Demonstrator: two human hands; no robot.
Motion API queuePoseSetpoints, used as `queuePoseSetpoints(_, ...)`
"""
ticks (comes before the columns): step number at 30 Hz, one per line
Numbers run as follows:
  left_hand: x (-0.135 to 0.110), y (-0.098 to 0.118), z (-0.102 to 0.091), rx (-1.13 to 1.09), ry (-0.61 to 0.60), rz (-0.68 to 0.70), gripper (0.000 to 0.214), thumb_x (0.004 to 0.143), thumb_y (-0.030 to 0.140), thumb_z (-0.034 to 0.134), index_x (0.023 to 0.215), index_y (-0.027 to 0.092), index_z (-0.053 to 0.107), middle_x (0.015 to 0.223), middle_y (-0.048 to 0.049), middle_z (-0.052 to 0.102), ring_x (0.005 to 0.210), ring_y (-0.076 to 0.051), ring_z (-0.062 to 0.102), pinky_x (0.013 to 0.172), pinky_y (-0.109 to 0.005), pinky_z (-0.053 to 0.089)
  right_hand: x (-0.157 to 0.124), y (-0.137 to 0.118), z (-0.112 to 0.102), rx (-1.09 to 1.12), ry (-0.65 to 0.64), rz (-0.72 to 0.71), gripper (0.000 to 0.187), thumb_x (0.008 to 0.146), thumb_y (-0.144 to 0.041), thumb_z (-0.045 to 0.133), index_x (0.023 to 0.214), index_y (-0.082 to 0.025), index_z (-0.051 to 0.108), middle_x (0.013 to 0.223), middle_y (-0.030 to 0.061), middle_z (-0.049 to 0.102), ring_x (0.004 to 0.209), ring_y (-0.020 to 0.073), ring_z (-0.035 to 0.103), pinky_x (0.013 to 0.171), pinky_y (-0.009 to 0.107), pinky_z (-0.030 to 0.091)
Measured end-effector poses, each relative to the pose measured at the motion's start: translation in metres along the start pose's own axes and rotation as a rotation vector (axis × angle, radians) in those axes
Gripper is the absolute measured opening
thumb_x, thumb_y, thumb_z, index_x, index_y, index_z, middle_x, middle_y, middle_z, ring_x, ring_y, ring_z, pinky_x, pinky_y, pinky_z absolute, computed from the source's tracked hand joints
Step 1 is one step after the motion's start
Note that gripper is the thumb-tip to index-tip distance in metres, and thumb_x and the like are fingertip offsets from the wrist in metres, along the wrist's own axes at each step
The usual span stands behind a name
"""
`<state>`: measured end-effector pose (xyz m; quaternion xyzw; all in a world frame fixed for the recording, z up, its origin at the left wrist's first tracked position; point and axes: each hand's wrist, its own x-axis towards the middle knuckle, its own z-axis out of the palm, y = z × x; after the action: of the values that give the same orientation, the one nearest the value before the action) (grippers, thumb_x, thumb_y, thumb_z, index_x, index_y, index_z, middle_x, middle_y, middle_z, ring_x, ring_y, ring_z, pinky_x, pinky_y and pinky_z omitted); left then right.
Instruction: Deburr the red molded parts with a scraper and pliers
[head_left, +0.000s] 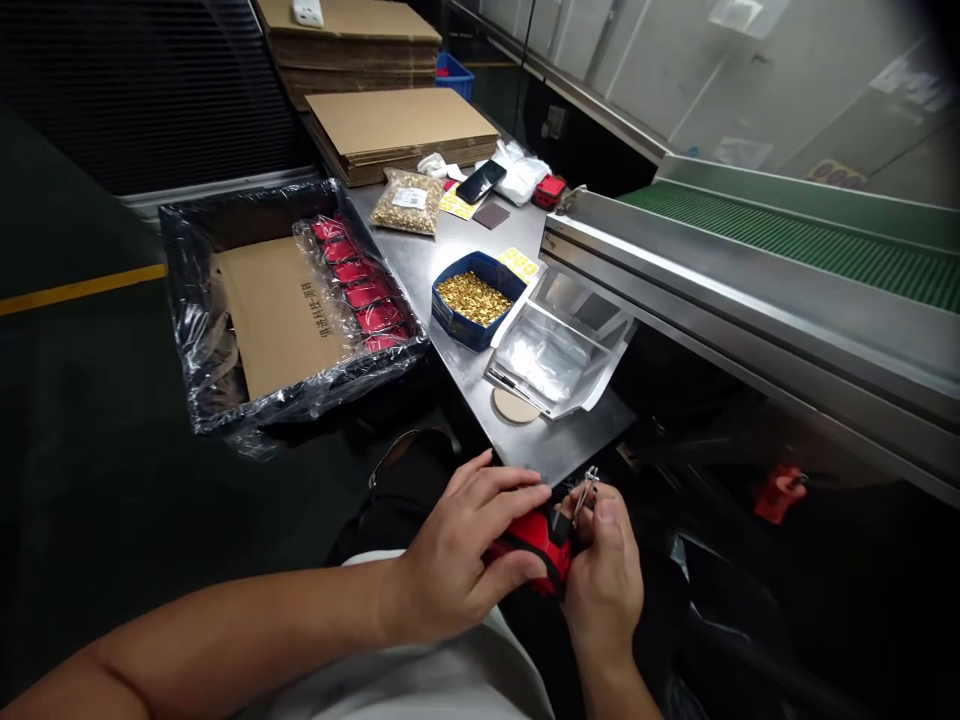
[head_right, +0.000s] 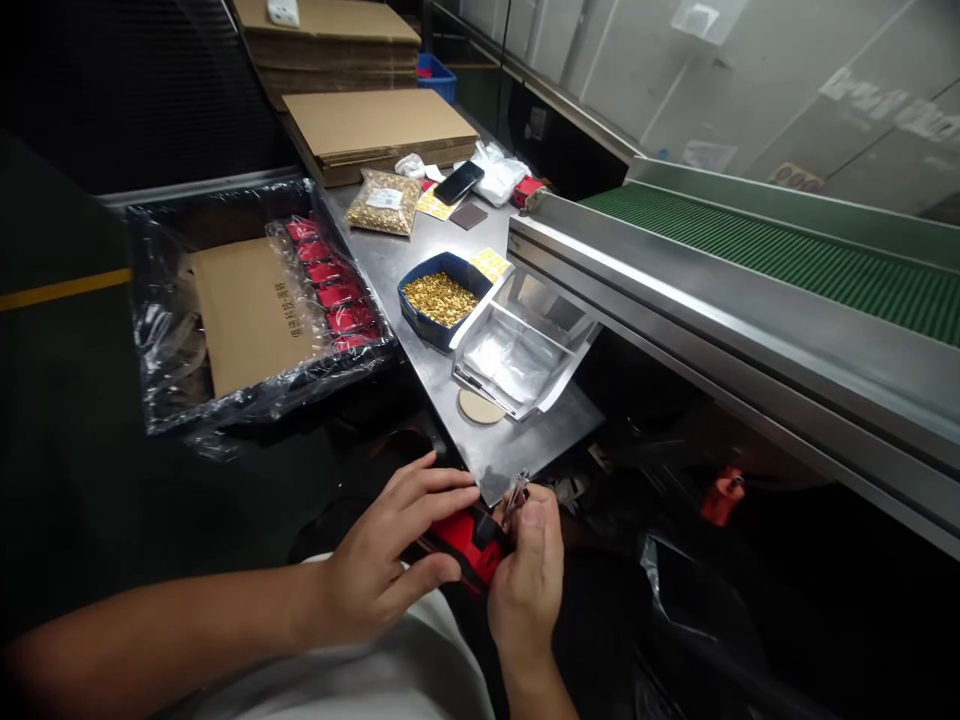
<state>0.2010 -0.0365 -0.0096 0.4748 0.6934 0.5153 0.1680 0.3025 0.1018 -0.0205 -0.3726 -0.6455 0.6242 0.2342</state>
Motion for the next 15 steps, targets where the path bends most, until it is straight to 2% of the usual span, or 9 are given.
queuePoseSetpoints(3,0.005,0.003,-0.002,-0.071,-0.047,0.013,0.05,0.092,0.043,0.061,0.136,0.021,0.051,0.124,-0.009,0.06,0.118,-0.022,0.055,0.118,-0.042,0.026,-0.001,-0.006,-0.004,-0.027,-0.039,0.0,0.038,0.097,-0.054,0.037,0.091,-0.021,0.055,0.077,-0.0008,0.054,0.069,0.013,0.049,0.066,0.027,0.042)
queuePoseSetpoints(7,0.009,0.006,-0.005,-0.257,-0.122,-0.125,0.056,0.085,0.032,0.069,0.137,0.02,0.052,0.12,-0.01,0.057,0.104,-0.021,0.057,0.094,-0.034,0.048,0.002,-0.013,-0.009,-0.087,-0.114,0.022,0.037,0.097,-0.054,0.038,0.087,-0.021,0.054,0.074,-0.0021,0.049,0.067,0.0118,0.046,0.063,0.026,0.041)
queuePoseSetpoints(11,0.011,0.014,0.001,-0.301,-0.117,-0.274,0.047,0.078,0.026,0.069,0.123,0.019,0.059,0.108,-0.0072,0.056,0.092,-0.02,0.057,0.083,-0.032,0.049,0.006,-0.02,-0.012,-0.196,-0.169,0.027,0.037,0.096,-0.055,0.04,0.083,-0.022,0.051,0.07,-0.0022,0.05,0.065,0.0127,0.048,0.061,0.026,0.042)
queuePoseSetpoints(15,0.014,0.017,0.004,-0.233,-0.141,-0.371,0.037,0.076,0.037,0.078,0.105,0.019,0.062,0.096,-0.0044,0.057,0.082,-0.018,0.055,0.073,-0.029,0.047,0.006,-0.027,-0.014,-0.304,-0.211,0.024,0.036,0.095,-0.055,0.04,0.083,-0.022,0.05,0.067,-0.0026,0.052,0.062,0.0132,0.051,0.056,0.026,0.041)
